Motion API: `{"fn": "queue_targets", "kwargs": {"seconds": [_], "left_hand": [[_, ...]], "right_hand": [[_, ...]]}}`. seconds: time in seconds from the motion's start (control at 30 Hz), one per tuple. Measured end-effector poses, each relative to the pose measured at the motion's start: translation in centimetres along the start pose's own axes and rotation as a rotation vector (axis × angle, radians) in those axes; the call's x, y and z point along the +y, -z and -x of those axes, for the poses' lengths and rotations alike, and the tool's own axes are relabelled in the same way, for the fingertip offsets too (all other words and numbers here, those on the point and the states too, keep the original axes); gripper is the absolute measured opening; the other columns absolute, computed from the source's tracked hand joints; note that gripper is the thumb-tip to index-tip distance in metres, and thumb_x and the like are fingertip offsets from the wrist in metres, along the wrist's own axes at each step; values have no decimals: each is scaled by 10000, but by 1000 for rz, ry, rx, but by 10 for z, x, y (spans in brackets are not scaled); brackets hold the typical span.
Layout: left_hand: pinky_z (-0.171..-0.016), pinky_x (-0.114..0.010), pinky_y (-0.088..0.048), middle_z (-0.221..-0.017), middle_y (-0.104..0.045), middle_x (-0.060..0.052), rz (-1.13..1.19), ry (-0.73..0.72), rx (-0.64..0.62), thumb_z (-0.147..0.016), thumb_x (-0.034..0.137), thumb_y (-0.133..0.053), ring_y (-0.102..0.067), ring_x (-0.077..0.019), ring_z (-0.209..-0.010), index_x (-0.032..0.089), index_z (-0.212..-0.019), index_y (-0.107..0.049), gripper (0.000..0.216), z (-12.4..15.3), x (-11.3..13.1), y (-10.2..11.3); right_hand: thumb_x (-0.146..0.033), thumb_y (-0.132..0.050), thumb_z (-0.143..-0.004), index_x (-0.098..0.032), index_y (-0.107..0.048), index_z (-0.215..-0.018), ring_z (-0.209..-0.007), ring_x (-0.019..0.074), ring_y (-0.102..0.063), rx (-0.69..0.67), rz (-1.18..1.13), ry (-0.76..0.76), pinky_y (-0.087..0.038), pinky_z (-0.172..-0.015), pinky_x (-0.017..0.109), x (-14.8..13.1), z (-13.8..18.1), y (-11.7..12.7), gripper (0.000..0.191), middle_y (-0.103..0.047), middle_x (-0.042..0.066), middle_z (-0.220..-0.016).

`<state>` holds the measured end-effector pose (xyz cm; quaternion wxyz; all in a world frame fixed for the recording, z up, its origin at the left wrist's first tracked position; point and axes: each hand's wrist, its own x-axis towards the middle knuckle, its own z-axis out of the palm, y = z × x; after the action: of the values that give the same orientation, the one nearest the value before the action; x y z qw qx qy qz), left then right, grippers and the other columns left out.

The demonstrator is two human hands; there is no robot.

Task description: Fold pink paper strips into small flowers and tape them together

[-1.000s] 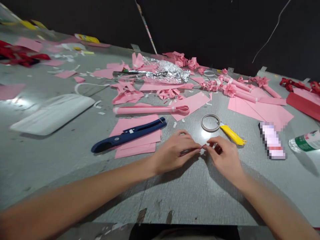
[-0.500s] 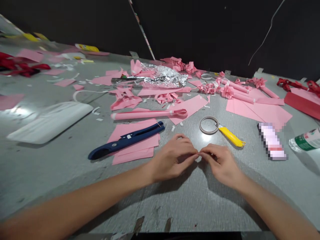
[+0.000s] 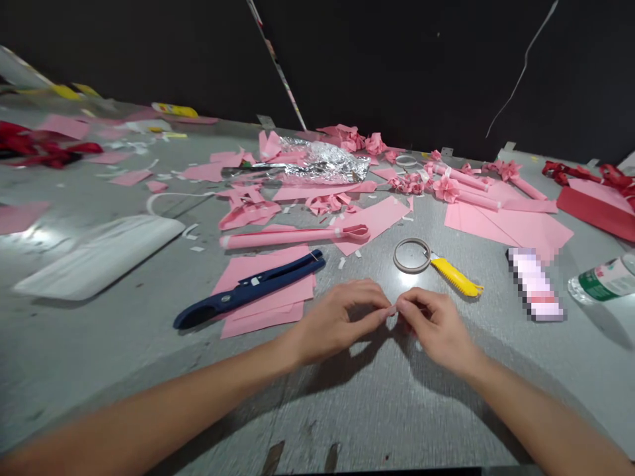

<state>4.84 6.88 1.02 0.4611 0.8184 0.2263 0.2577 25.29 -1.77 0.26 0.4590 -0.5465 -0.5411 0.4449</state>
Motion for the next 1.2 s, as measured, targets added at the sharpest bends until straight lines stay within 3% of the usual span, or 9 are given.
{"fn": "queue_targets", "kwargs": {"seconds": [0.1, 0.23, 0.4, 0.77, 0.93, 1.1, 1.2], "left_hand": [[-724, -329, -483, -807, -738, -50, 80, 54, 85, -1037, 327, -701, -653, -189, -786, 211, -882, -861, 251, 2, 2, -1], [-730, -334, -514, -789, -781, -53, 215, 132, 106, -1016, 339, -707, -680, -194, -765, 198, -914, -857, 230, 7, 2, -6], [-778, -341, -566, -840, -816, -54, 298, 182, 124, -961, 326, -745, -721, -203, -799, 183, -892, -836, 183, 8, 2, -10], [-774, -334, -596, -867, -832, -66, 319, 161, 149, -995, 330, -727, -741, -193, -792, 177, -938, -846, 202, 8, -2, -12], [-776, -315, -625, -894, -844, -60, 104, -27, 169, -1045, 252, -696, -781, -193, -811, 182, -991, -834, 164, 8, -5, -12], [-737, -286, -608, -921, -833, -67, -281, -517, 308, -1071, 116, -621, -765, -179, -800, 176, -1128, -783, 182, 14, -12, -15], [-739, -279, -612, -917, -831, -56, -286, -553, 368, -1059, 102, -640, -766, -174, -795, 186, -1132, -769, 170, 16, -8, -17]], "right_hand": [[-572, -698, -1041, -222, -775, -959, -626, 158, -615, 60, -73, 4, -487, -570, 294, 3, -1, 1, 368, -675, 12, -761], [-505, -839, -945, -225, -783, -963, -727, 180, -701, -12, -141, -12, -569, -674, 332, 2, -1, 0, 286, -750, 42, -903], [-439, -862, -936, -212, -762, -911, -596, 156, -666, -79, -145, -71, -527, -654, 331, -3, -1, 1, 249, -729, 3, -717], [-517, -789, -993, -215, -732, -858, -486, 139, -575, -104, -64, -77, -460, -593, 315, -7, 2, -1, 335, -653, -31, -559], [-564, -789, -988, -211, -757, -854, -534, 151, -608, -113, -90, -99, -494, -583, 309, -3, 3, -2, 379, -673, -7, -614], [-613, -804, -968, -192, -797, -895, -541, 143, -587, -188, -204, -152, -477, -536, 289, -3, 3, 0, 428, -657, -3, -643], [-609, -825, -949, -195, -795, -907, -567, 143, -599, -197, -237, -147, -497, -560, 291, -3, 5, -2, 418, -678, 4, -688]]}}
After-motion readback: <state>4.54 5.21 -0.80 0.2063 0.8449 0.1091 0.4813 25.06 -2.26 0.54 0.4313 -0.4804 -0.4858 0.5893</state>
